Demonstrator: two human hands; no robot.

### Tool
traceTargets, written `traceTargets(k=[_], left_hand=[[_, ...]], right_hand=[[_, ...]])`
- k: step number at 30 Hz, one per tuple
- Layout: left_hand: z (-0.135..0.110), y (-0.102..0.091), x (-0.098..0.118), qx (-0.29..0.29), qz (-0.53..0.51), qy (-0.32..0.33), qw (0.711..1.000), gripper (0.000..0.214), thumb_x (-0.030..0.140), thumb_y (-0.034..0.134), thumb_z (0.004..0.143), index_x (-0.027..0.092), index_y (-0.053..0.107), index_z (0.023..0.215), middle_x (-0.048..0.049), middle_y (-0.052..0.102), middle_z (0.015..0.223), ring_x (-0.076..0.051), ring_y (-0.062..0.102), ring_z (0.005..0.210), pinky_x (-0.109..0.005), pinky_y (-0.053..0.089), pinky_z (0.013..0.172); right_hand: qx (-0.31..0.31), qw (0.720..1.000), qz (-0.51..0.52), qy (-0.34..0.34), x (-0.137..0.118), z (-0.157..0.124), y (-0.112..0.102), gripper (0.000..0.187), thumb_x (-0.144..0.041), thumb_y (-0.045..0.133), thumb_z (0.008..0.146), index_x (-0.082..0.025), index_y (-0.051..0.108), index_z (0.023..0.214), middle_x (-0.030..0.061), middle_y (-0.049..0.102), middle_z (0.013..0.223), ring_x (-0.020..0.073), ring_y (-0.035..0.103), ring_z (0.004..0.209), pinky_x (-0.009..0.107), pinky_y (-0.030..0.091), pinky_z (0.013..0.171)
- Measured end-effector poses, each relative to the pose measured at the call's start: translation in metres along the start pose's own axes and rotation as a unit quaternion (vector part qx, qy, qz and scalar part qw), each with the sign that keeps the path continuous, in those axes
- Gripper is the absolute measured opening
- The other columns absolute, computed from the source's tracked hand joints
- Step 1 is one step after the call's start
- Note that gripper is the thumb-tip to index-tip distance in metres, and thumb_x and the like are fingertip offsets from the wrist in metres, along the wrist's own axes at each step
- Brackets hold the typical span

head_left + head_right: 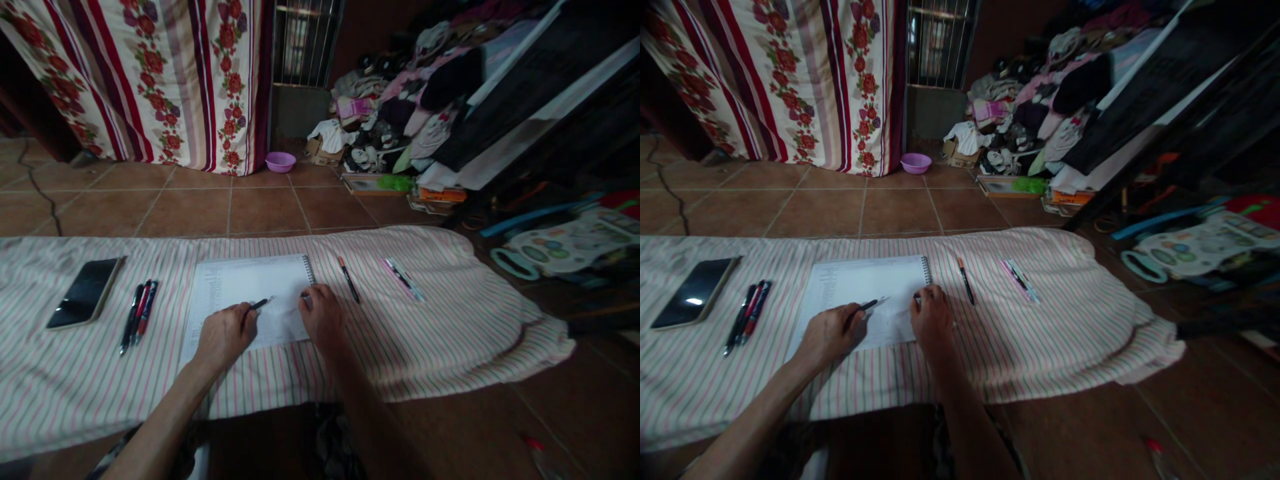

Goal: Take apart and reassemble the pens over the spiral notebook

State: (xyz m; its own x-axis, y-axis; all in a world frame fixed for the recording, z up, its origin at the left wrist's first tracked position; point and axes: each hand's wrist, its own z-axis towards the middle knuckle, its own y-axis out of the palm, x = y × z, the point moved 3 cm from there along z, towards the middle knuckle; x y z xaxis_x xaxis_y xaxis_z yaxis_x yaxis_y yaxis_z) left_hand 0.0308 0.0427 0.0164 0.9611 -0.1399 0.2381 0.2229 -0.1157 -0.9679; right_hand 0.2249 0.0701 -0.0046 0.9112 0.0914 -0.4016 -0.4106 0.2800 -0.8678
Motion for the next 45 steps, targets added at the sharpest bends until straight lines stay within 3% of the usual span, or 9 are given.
traceTargets(k=[13, 36, 42, 45], left_hand=[[-0.001, -0.001, 0.001, 0.006, -0.003, 0.003, 1.000, 0.035, 0.035, 0.028, 0.090, 0.020, 0.058, 0.086, -0.0051, 0.068, 0.076, -0.021, 0.064, 0.069, -0.028, 0.035, 0.055], [0.001, 0.001, -0.001, 0.001, -0.001, -0.001, 1.000, 0.035, 0.035, 0.028, 0.090, 0.019, 0.058, 0.087, -0.0052, 0.068, 0.077, -0.021, 0.064, 0.070, -0.028, 0.033, 0.055], [0.000, 0.001, -0.002, 0.000, 0.003, -0.003, 1.000, 0.034, 0.036, 0.029, 0.090, 0.019, 0.058, 0.088, -0.0050, 0.068, 0.079, -0.020, 0.064, 0.069, -0.027, 0.033, 0.054], [0.000, 0.001, -0.001, 0.004, 0.003, 0.001, 1.000, 0.034, 0.037, 0.029, 0.090, 0.019, 0.058, 0.088, -0.0046, 0.068, 0.078, -0.020, 0.063, 0.068, -0.027, 0.032, 0.054]], right_hand=[[0.011, 0.999, -0.053, 0.000, 0.004, 0.002, 0.000, 0.009, -0.022, 0.056, 0.078, -0.020, 0.063, 0.083, 0.0092, 0.058, 0.102, 0.0237, 0.047, 0.098, 0.033, 0.039, 0.079], [0.033, 0.999, -0.026, -0.031, 0.002, 0.004, -0.001, 0.019, -0.025, 0.066, 0.073, -0.017, 0.064, 0.091, 0.0088, 0.061, 0.102, 0.0243, 0.049, 0.097, 0.035, 0.041, 0.083], [0.097, 0.989, 0.054, -0.094, -0.015, 0.002, -0.009, 0.019, -0.024, 0.056, 0.081, -0.018, 0.064, 0.097, 0.0095, 0.063, 0.100, 0.0223, 0.053, 0.098, 0.035, 0.042, 0.088], [0.077, 0.983, 0.142, -0.091, -0.025, -0.002, -0.008, 0.018, -0.021, 0.048, 0.085, -0.018, 0.064, 0.092, 0.0082, 0.067, 0.089, 0.0180, 0.060, 0.084, 0.030, 0.047, 0.078]])
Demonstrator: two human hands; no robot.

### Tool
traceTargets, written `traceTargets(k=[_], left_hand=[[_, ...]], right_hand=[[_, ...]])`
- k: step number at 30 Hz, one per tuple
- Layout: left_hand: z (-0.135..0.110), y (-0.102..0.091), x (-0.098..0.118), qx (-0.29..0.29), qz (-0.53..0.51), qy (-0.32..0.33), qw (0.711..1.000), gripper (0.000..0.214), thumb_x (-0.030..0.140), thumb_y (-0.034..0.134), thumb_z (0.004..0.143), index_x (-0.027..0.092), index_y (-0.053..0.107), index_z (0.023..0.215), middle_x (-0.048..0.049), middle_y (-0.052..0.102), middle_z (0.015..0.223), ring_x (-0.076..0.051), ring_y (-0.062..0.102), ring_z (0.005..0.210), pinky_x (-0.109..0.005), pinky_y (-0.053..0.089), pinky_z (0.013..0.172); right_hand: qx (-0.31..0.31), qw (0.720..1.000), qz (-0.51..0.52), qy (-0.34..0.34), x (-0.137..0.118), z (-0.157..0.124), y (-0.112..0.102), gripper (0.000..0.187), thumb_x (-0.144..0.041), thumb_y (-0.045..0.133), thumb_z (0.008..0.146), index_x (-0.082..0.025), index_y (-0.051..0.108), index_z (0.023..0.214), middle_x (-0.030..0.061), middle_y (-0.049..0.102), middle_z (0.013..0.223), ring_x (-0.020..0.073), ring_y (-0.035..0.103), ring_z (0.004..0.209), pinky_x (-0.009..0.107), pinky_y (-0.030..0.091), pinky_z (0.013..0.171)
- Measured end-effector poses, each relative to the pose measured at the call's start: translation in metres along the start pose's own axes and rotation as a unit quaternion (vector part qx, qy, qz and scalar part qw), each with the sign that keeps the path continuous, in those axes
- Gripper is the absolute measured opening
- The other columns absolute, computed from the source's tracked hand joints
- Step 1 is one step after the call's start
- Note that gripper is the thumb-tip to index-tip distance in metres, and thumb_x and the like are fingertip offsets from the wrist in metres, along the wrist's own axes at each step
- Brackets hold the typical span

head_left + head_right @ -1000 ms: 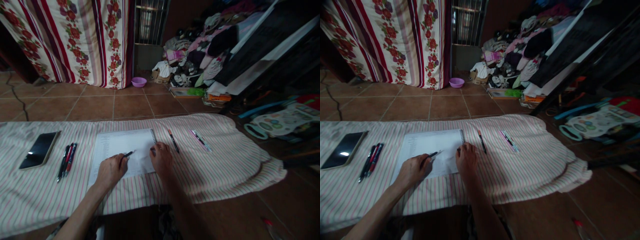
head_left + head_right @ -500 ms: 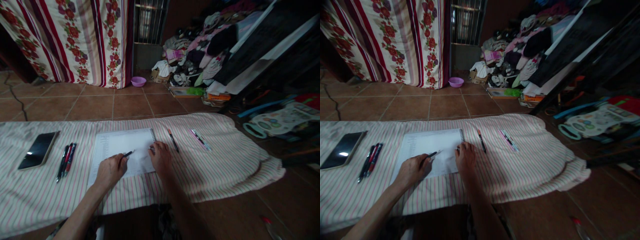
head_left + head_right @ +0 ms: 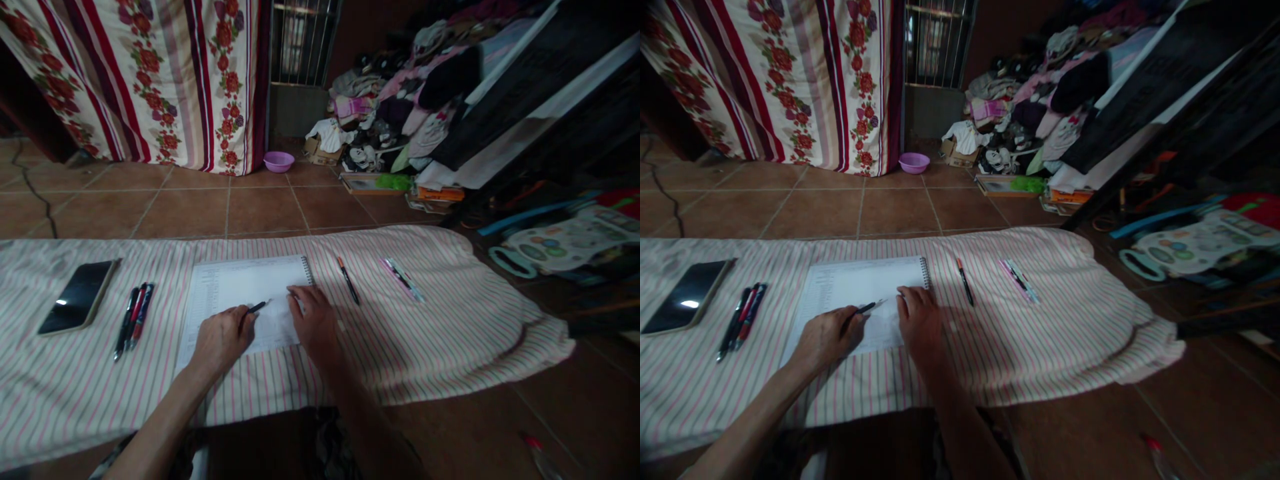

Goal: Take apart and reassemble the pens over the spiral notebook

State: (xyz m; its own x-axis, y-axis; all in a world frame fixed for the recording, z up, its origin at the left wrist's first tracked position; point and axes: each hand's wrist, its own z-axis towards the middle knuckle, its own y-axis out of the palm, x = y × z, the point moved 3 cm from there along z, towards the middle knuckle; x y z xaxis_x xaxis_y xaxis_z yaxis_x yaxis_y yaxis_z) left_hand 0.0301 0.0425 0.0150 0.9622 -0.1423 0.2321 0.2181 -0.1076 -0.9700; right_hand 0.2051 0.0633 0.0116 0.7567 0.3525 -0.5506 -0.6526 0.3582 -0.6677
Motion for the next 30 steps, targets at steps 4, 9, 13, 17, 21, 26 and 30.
traceTargets(k=[4, 9, 13, 17, 21, 26, 30], left_hand=[[0.001, 0.000, 0.002, 0.003, -0.004, 0.007, 1.000, 0.034, 0.036, 0.029, 0.090, 0.019, 0.058, 0.088, -0.0045, 0.068, 0.080, -0.019, 0.063, 0.069, -0.027, 0.032, 0.054], [0.002, 0.001, 0.003, 0.004, -0.004, 0.008, 1.000, 0.034, 0.036, 0.029, 0.090, 0.019, 0.058, 0.087, -0.0041, 0.068, 0.078, -0.019, 0.063, 0.068, -0.027, 0.031, 0.053], [0.001, 0.002, 0.003, 0.009, -0.005, 0.017, 1.000, 0.034, 0.037, 0.029, 0.090, 0.019, 0.058, 0.087, -0.0039, 0.068, 0.079, -0.018, 0.063, 0.068, -0.027, 0.031, 0.054], [0.000, 0.001, 0.003, 0.008, -0.001, 0.022, 1.000, 0.034, 0.037, 0.028, 0.090, 0.020, 0.058, 0.088, -0.0033, 0.067, 0.079, -0.018, 0.062, 0.067, -0.027, 0.031, 0.053], [0.001, 0.000, 0.005, -0.004, -0.003, 0.027, 1.000, 0.034, 0.036, 0.028, 0.090, 0.020, 0.059, 0.089, -0.0032, 0.067, 0.081, -0.017, 0.062, 0.067, -0.026, 0.031, 0.053], [0.000, -0.001, 0.005, -0.011, -0.009, 0.036, 0.999, 0.033, 0.034, 0.029, 0.090, 0.021, 0.059, 0.092, -0.0035, 0.067, 0.082, -0.016, 0.061, 0.067, -0.026, 0.031, 0.053], [0.000, 0.000, 0.005, -0.011, -0.007, 0.040, 0.999, 0.032, 0.033, 0.030, 0.090, 0.021, 0.059, 0.093, -0.0035, 0.067, 0.083, -0.016, 0.061, 0.068, -0.026, 0.031, 0.054]], right_hand=[[-0.090, 0.985, 0.114, 0.097, -0.009, -0.007, 0.012, 0.018, -0.023, 0.047, 0.084, -0.017, 0.064, 0.085, 0.0041, 0.067, 0.069, 0.0136, 0.063, 0.061, 0.024, 0.048, 0.061], [-0.171, 0.907, 0.275, 0.270, -0.011, -0.014, 0.024, 0.026, -0.032, 0.045, 0.081, -0.014, 0.062, 0.088, 0.0031, 0.065, 0.064, 0.0115, 0.060, 0.046, 0.018, 0.040, 0.035], [-0.160, 0.829, 0.396, 0.360, -0.013, -0.015, 0.027, 0.027, -0.035, 0.051, 0.075, -0.012, 0.060, 0.087, 0.0054, 0.065, 0.069, 0.0138, 0.064, 0.058, 0.016, 0.041, 0.035], [-0.146, 0.799, 0.436, 0.389, -0.016, -0.015, 0.028, 0.025, -0.035, 0.056, 0.072, -0.012, 0.060, 0.082, 0.0050, 0.065, 0.067, 0.0127, 0.063, 0.057, 0.015, 0.040, 0.036], [-0.138, 0.786, 0.452, 0.398, -0.016, -0.016, 0.029, 0.023, -0.035, 0.059, 0.071, -0.013, 0.060, 0.077, 0.0041, 0.066, 0.065, 0.0110, 0.061, 0.054, 0.015, 0.038, 0.037], [-0.131, 0.785, 0.450, 0.405, -0.014, -0.016, 0.031, 0.022, -0.035, 0.061, 0.069, -0.013, 0.060, 0.074, 0.0034, 0.066, 0.063, 0.0103, 0.060, 0.051, 0.015, 0.038, 0.037], [-0.132, 0.786, 0.448, 0.405, -0.012, -0.017, 0.033, 0.021, -0.034, 0.061, 0.069, -0.013, 0.060, 0.072, 0.0034, 0.065, 0.063, 0.0101, 0.060, 0.049, 0.015, 0.037, 0.036]])
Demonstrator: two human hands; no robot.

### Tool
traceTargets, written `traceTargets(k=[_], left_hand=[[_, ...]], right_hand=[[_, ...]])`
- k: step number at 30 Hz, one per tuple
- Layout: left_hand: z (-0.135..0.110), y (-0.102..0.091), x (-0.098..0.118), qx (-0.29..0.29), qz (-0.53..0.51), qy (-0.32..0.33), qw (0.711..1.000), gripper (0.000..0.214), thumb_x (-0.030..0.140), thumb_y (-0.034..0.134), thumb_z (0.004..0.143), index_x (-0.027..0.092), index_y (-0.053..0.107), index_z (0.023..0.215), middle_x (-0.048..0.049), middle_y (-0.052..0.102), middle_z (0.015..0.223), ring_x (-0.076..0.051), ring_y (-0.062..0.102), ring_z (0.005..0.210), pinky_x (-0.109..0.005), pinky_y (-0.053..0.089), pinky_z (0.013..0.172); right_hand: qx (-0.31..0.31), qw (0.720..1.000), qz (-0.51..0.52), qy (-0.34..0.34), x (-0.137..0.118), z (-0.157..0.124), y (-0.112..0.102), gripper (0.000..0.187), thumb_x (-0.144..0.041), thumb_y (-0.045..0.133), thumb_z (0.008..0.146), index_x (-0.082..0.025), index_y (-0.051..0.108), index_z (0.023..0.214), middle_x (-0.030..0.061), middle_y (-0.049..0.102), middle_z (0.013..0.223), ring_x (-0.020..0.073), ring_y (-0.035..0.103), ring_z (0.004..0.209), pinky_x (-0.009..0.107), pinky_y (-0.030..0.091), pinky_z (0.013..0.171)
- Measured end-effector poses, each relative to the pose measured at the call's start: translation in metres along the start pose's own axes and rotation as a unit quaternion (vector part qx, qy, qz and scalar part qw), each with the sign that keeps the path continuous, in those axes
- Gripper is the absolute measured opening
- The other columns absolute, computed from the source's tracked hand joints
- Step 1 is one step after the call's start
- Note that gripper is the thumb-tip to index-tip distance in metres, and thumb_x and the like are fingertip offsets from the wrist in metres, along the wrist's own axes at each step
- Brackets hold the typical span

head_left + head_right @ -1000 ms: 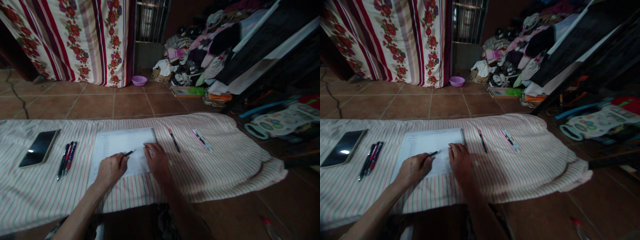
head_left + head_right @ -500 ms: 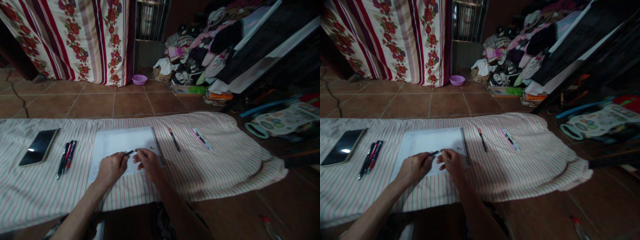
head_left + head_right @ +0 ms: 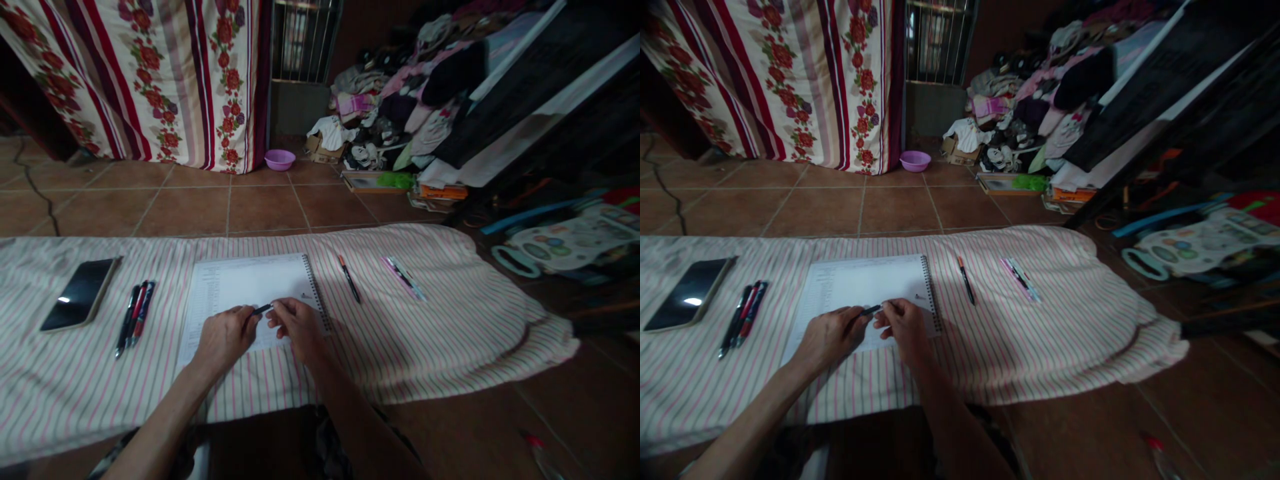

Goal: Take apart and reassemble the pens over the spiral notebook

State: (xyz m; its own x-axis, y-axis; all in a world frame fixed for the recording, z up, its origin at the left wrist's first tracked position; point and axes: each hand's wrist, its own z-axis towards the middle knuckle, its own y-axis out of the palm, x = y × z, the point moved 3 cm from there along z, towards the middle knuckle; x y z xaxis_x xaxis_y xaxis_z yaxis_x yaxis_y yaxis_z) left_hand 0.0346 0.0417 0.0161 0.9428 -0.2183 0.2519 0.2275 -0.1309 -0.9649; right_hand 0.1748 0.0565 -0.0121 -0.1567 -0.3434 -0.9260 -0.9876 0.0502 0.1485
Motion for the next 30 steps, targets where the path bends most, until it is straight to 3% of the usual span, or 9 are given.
traceTargets(k=[10, 16, 20, 30], left_hand=[[-0.0007, 0.0014, -0.0009, -0.001, 0.003, 0.005, 1.000, 0.029, 0.033, 0.031, 0.090, 0.021, 0.058, 0.095, -0.0038, 0.068, 0.084, -0.017, 0.063, 0.072, -0.026, 0.033, 0.055], [0.0006, 0.0020, -0.0017, -0.005, 0.006, -0.029, 1.000, 0.027, 0.035, 0.034, 0.089, 0.018, 0.050, 0.102, -0.0051, 0.069, 0.079, -0.020, 0.065, 0.072, -0.026, 0.035, 0.056], [0.0009, 0.0013, -0.0018, -0.012, 0.012, -0.045, 0.999, 0.023, 0.035, 0.035, 0.088, 0.018, 0.049, 0.096, -0.0040, 0.068, 0.073, -0.020, 0.065, 0.070, -0.026, 0.035, 0.055], [0.0009, -0.0030, 0.0015, 0.016, -0.004, -0.008, 1.000, 0.023, 0.032, 0.034, 0.088, 0.020, 0.052, 0.086, -0.0034, 0.064, 0.079, -0.017, 0.061, 0.070, -0.025, 0.034, 0.054]], right_hand=[[0.010, 1.000, 0.012, 0.008, -0.0006, -0.0009, 0.0002, 0.021, -0.033, 0.062, 0.066, -0.013, 0.059, 0.069, 0.0026, 0.065, 0.059, 0.0096, 0.058, 0.048, 0.017, 0.039, 0.039], [0.013, 1.000, 0.017, 0.010, 0.0001, -0.0010, 0.0002, 0.021, -0.034, 0.063, 0.067, -0.013, 0.059, 0.070, 0.0021, 0.064, 0.060, 0.0096, 0.058, 0.049, 0.018, 0.040, 0.040], [0.006, 1.000, 0.016, 0.002, 0.0008, -0.0006, -0.0002, 0.021, -0.035, 0.062, 0.068, -0.013, 0.059, 0.071, 0.0022, 0.064, 0.061, 0.0098, 0.058, 0.050, 0.018, 0.041, 0.041], [0.009, 1.000, 0.016, -0.005, 0.0006, 0.0002, 0.0000, 0.022, -0.035, 0.062, 0.069, -0.014, 0.059, 0.071, 0.0024, 0.064, 0.062, 0.0099, 0.058, 0.052, 0.018, 0.041, 0.041]])
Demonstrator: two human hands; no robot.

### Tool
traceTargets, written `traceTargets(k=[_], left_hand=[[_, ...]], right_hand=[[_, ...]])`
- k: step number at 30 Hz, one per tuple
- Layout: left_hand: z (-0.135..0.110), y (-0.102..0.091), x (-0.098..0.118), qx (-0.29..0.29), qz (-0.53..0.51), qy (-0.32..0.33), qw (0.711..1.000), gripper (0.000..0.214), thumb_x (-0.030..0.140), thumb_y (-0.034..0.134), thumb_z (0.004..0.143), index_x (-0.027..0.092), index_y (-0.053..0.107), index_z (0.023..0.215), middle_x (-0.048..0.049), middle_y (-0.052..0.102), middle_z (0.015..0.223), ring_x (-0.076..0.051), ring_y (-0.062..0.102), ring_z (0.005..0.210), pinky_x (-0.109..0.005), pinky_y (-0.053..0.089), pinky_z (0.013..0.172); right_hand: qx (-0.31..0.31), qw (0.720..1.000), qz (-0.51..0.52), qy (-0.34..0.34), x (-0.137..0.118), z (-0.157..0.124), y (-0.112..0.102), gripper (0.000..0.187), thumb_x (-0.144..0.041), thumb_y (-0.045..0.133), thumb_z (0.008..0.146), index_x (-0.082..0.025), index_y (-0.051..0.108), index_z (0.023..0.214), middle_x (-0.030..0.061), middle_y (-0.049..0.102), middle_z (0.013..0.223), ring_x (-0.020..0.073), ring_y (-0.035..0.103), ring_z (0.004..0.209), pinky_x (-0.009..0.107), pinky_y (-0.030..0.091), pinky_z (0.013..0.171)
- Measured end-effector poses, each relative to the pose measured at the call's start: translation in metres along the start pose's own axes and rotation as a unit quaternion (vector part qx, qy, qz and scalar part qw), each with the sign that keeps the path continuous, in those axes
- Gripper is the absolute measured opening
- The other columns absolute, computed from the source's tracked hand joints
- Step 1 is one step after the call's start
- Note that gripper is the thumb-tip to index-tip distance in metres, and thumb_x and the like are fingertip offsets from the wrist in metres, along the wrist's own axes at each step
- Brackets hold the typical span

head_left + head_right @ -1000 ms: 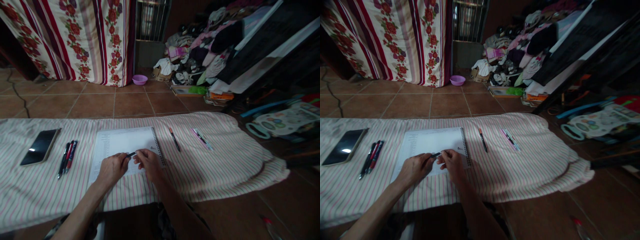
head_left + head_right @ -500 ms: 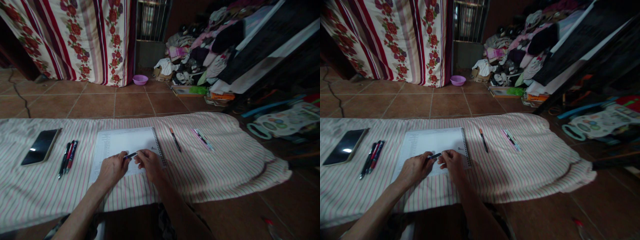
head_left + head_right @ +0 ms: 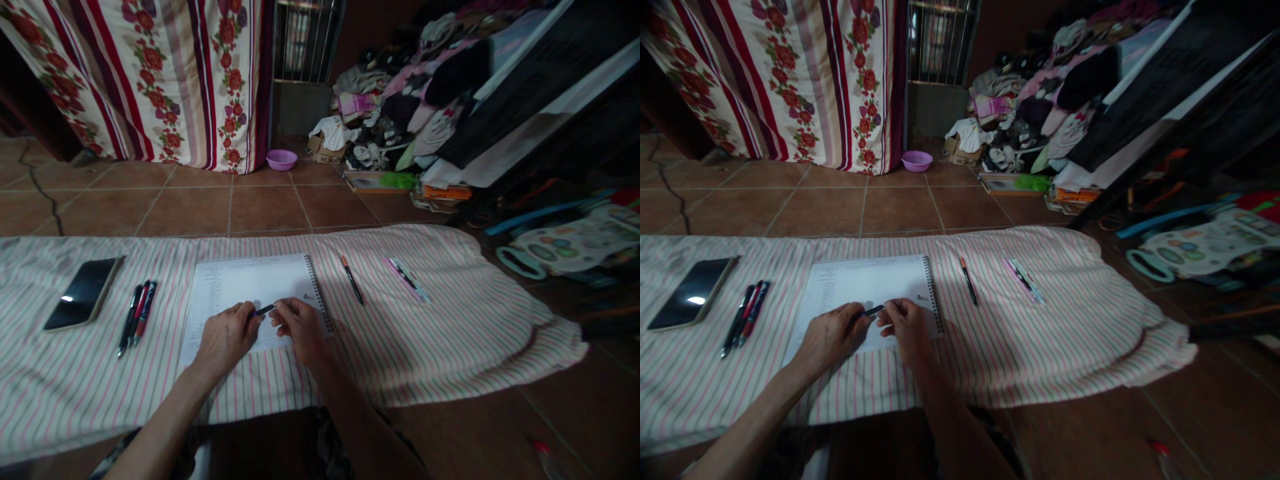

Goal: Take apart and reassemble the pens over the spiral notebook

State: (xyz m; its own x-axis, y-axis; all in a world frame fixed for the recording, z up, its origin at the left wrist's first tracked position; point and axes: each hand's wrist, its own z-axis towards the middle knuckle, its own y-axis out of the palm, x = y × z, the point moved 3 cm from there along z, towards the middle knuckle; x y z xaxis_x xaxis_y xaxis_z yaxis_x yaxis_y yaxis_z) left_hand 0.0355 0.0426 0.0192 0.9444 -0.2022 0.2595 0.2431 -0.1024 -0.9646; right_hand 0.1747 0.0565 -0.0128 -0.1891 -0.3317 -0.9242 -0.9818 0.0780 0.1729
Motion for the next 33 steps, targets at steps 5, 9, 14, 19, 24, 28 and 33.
traceTargets(k=[5, 9, 14, 19, 24, 28, 33], left_hand=[[0.0000, 0.0010, 0.0000, 0.018, -0.004, 0.003, 1.000, 0.026, 0.033, 0.032, 0.089, 0.019, 0.054, 0.086, -0.0035, 0.064, 0.079, -0.016, 0.061, 0.069, -0.025, 0.035, 0.054], [0.0003, 0.0002, 0.0011, 0.021, -0.009, 0.000, 1.000, 0.026, 0.032, 0.032, 0.089, 0.019, 0.054, 0.087, -0.0033, 0.065, 0.080, -0.016, 0.061, 0.070, -0.025, 0.035, 0.054], [0.0008, 0.0006, 0.0017, 0.019, -0.035, -0.006, 0.999, 0.023, 0.029, 0.035, 0.089, 0.019, 0.056, 0.089, -0.0033, 0.065, 0.083, -0.016, 0.062, 0.073, -0.024, 0.038, 0.058], [0.0012, 0.0021, 0.0003, 0.023, -0.089, 0.007, 0.996, 0.023, 0.033, 0.041, 0.088, 0.019, 0.057, 0.098, -0.0034, 0.066, 0.090, -0.016, 0.062, 0.078, -0.024, 0.042, 0.064], [0.0009, 0.0021, -0.0014, 0.032, -0.088, 0.003, 0.996, 0.024, 0.030, 0.040, 0.088, 0.019, 0.057, 0.099, -0.0039, 0.066, 0.089, -0.017, 0.063, 0.078, -0.025, 0.044, 0.066], [0.0005, 0.0033, 0.0008, 0.046, -0.074, 0.019, 0.996, 0.026, 0.028, 0.036, 0.089, 0.017, 0.059, 0.095, -0.0048, 0.064, 0.084, -0.017, 0.062, 0.074, -0.025, 0.044, 0.064], [-0.0007, 0.0057, 0.0025, 0.076, -0.077, 0.044, 0.993, 0.030, 0.029, 0.032, 0.090, 0.017, 0.059, 0.092, -0.0052, 0.063, 0.079, -0.017, 0.061, 0.070, -0.026, 0.045, 0.061]], right_hand=[[-0.023, 1.000, 0.016, 0.006, -0.0019, -0.0026, 0.0018, 0.027, -0.040, 0.063, 0.068, -0.014, 0.061, 0.074, 0.0033, 0.065, 0.066, 0.0101, 0.058, 0.055, 0.018, 0.041, 0.042], [-0.051, 0.998, 0.022, 0.017, 0.0004, -0.0036, 0.0037, 0.029, -0.042, 0.063, 0.069, -0.014, 0.061, 0.078, 0.0038, 0.065, 0.070, 0.0101, 0.059, 0.057, 0.017, 0.040, 0.043], [-0.060, 0.998, 0.015, 0.026, 0.0008, -0.0034, 0.0067, 0.025, -0.038, 0.065, 0.067, -0.014, 0.059, 0.073, 0.0013, 0.062, 0.067, 0.0082, 0.055, 0.055, 0.015, 0.036, 0.041], [-0.045, 0.999, 0.007, -0.011, -0.0024, -0.0027, 0.0059, 0.022, -0.036, 0.062, 0.069, -0.014, 0.058, 0.064, -0.0019, 0.055, 0.058, 0.0060, 0.047, 0.050, 0.015, 0.034, 0.040], [-0.011, 1.000, 0.019, -0.022, -0.0047, -0.0022, 0.0033, 0.023, -0.038, 0.063, 0.069, -0.015, 0.059, 0.067, -0.0015, 0.055, 0.060, 0.0060, 0.046, 0.049, 0.017, 0.031, 0.039], [-0.005, 1.000, 0.026, -0.008, -0.0046, -0.0013, 0.0049, 0.025, -0.039, 0.066, 0.066, -0.016, 0.057, 0.067, -0.0031, 0.053, 0.058, 0.0057, 0.045, 0.047, 0.017, 0.030, 0.038], [0.010, 0.999, 0.030, -0.010, -0.0033, 0.0000, 0.0061, 0.023, -0.037, 0.066, 0.064, -0.015, 0.057, 0.064, -0.0032, 0.054, 0.056, 0.0062, 0.046, 0.048, 0.017, 0.030, 0.040]])
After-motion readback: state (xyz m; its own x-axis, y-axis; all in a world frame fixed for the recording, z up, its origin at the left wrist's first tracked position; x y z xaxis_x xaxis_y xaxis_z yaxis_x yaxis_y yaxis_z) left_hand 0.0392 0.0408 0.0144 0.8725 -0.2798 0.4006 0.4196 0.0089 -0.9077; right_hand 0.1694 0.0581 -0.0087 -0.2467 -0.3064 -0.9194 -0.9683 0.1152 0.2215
